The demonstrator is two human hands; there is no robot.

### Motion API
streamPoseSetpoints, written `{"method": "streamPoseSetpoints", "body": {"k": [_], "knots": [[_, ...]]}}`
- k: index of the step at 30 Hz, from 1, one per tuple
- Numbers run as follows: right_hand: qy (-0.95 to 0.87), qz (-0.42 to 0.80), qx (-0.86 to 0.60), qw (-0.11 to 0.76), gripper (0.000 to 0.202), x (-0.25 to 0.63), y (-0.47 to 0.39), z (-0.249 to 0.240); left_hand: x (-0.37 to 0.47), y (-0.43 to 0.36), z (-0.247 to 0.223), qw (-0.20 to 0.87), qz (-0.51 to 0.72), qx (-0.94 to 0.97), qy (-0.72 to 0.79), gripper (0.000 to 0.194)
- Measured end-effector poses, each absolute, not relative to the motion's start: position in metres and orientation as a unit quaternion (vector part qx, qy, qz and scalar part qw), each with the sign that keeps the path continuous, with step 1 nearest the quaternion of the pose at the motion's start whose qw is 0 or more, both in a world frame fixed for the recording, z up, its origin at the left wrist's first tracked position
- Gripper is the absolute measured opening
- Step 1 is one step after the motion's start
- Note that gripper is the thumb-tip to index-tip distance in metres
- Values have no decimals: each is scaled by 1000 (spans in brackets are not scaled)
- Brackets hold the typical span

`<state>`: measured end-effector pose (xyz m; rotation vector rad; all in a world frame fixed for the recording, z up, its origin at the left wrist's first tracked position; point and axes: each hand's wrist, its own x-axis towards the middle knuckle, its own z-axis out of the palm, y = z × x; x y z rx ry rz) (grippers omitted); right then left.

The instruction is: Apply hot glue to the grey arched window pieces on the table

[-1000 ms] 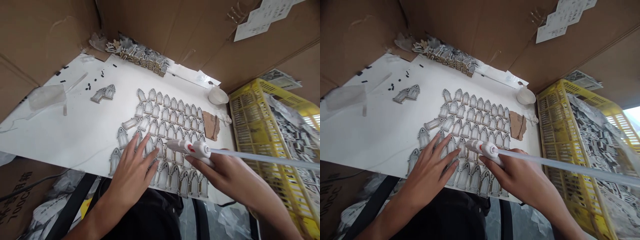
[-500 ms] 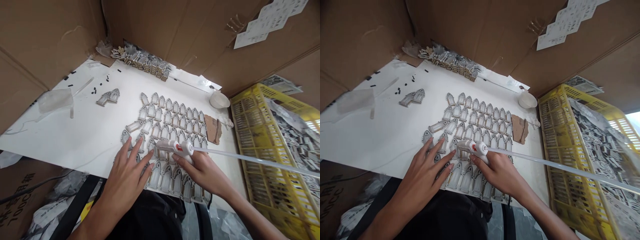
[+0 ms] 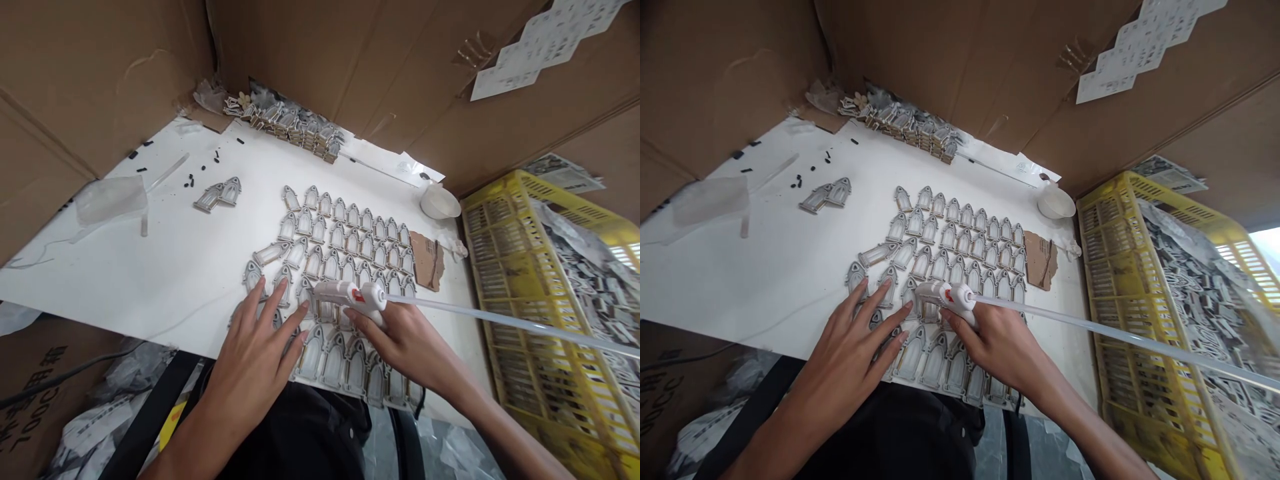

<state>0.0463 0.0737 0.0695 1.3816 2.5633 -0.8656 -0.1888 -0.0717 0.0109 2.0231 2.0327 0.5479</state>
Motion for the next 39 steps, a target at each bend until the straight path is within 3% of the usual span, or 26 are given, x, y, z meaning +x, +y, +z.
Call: {"method": "streamPoseSetpoints", "body": {"k": [7, 15, 24, 28, 39], "knots": [[879, -242, 410, 22, 52, 45, 78, 79, -189, -72, 11, 110, 183, 687, 694, 46], [901, -167, 394, 66, 60, 27, 80, 105, -188, -72, 8, 114, 184, 683, 697, 46], [867, -272, 414, 57, 65, 54, 81, 105, -192, -69, 10, 112, 198, 682, 695, 43], [839, -279, 461, 66, 75, 63, 75, 94, -194, -69, 10, 96, 195, 689, 691, 42], [824, -311, 463, 105, 77, 61, 73, 86, -194, -71, 6, 97, 194, 689, 692, 44]]}}
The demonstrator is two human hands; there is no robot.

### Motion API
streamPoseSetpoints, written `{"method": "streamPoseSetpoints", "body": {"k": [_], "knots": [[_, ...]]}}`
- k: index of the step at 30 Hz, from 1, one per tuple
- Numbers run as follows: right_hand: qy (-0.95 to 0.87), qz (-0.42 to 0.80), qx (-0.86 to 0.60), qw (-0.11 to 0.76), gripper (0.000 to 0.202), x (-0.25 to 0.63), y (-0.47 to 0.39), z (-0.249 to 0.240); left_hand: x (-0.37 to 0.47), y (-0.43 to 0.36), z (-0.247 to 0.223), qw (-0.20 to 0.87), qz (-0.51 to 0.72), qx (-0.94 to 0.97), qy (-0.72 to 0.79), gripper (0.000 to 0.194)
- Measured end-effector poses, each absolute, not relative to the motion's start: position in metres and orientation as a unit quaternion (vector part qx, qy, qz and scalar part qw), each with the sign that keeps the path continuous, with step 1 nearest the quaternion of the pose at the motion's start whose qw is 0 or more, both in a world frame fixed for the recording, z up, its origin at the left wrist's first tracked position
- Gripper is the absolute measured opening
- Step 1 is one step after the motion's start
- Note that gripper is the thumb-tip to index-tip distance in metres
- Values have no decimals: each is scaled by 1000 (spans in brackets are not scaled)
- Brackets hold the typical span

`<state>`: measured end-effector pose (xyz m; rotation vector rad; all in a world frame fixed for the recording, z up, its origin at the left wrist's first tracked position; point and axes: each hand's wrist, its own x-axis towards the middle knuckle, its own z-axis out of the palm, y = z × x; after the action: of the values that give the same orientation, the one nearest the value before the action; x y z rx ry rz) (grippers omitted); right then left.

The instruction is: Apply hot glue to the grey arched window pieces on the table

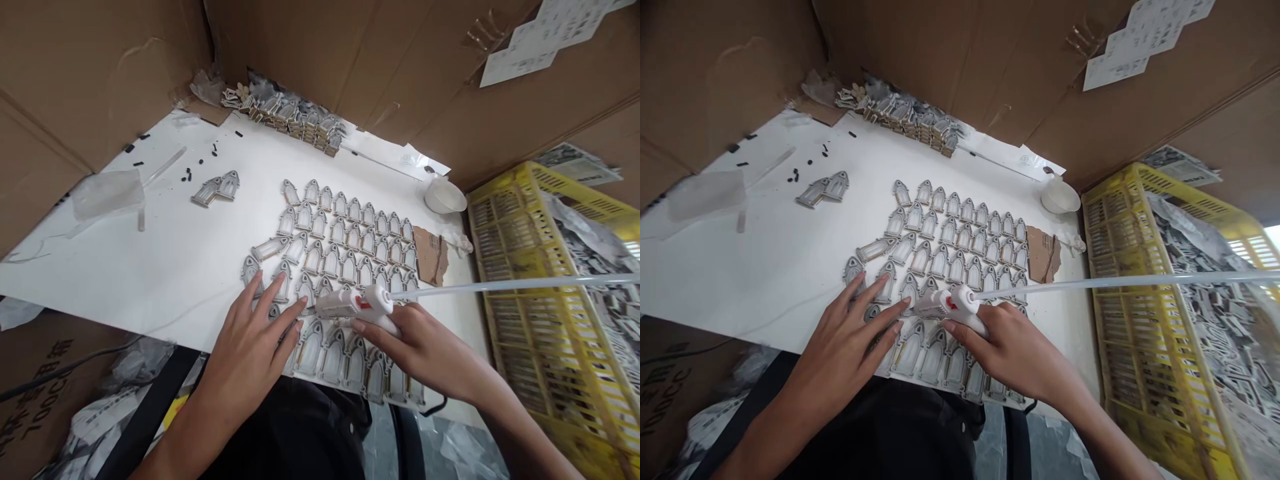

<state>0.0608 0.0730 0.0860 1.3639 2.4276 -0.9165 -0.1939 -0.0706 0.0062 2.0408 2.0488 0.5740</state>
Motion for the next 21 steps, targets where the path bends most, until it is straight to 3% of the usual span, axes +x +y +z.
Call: {"method": "streamPoseSetpoints", "body": {"k": [16, 21], "knots": [[913, -195, 358, 24, 70, 53, 71, 97, -193, -70, 5, 76, 197, 695, 688, 42], [934, -149, 322, 29, 52, 47, 65, 107, -192, -70, 6, 86, 197, 687, 694, 41]]}}
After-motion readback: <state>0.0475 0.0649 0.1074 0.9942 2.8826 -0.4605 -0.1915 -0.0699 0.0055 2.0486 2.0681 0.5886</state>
